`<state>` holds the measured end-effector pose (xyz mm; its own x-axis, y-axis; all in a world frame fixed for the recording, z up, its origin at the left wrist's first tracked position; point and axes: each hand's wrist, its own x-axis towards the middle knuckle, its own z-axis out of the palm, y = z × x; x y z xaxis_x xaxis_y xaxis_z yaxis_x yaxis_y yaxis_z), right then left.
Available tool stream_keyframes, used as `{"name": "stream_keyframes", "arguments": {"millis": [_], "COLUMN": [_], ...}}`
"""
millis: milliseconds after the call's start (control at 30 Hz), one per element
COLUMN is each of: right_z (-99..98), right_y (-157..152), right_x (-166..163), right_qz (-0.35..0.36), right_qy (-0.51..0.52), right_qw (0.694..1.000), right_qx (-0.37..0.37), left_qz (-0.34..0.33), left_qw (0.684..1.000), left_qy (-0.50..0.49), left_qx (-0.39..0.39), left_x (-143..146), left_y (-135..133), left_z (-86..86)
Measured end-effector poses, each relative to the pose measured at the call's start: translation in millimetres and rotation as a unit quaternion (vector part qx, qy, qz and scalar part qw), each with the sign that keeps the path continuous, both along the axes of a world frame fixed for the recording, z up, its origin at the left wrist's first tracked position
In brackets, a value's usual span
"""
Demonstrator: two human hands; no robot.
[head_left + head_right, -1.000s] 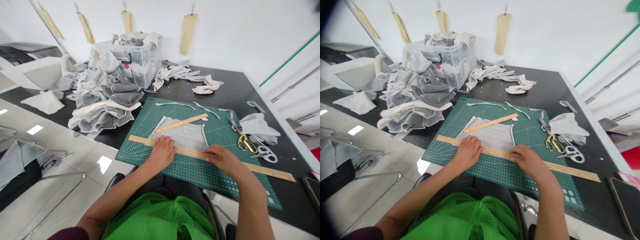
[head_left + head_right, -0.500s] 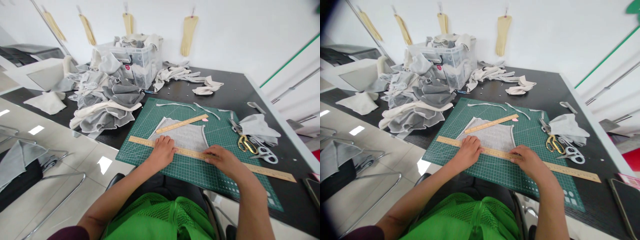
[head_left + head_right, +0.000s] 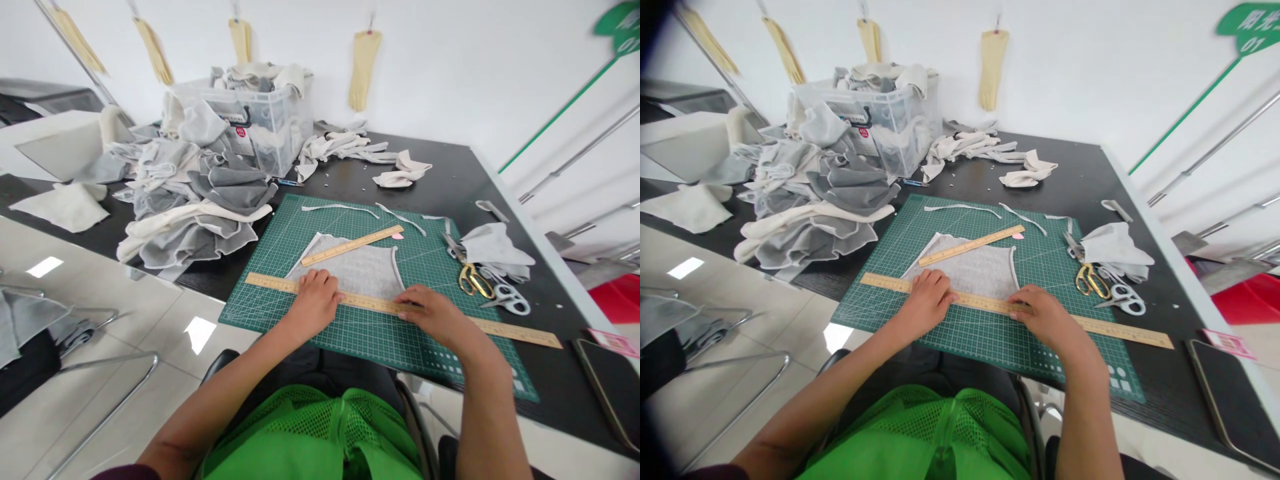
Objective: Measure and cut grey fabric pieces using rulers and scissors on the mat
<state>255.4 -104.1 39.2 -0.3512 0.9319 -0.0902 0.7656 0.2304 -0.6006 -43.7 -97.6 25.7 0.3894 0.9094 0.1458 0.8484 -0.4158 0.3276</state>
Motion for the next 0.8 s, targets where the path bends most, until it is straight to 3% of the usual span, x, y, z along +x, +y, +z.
{"name": "stream_keyframes", "arguments": {"millis": [800], "right_z": [-2.2], "right_y": [1.5], "right_x": [6.8], "right_qz": [-0.005], "right_qy": [0.013], "right_qw": [1.0], "right_qx": [0.016], "left_qz": [-0.013], "left_qw": [1.0], "left_qy": [-0.003], "left_qx": [0.018], "left_x": [-0.2], "left_y": [1.2], "left_z": [-2.9]}}
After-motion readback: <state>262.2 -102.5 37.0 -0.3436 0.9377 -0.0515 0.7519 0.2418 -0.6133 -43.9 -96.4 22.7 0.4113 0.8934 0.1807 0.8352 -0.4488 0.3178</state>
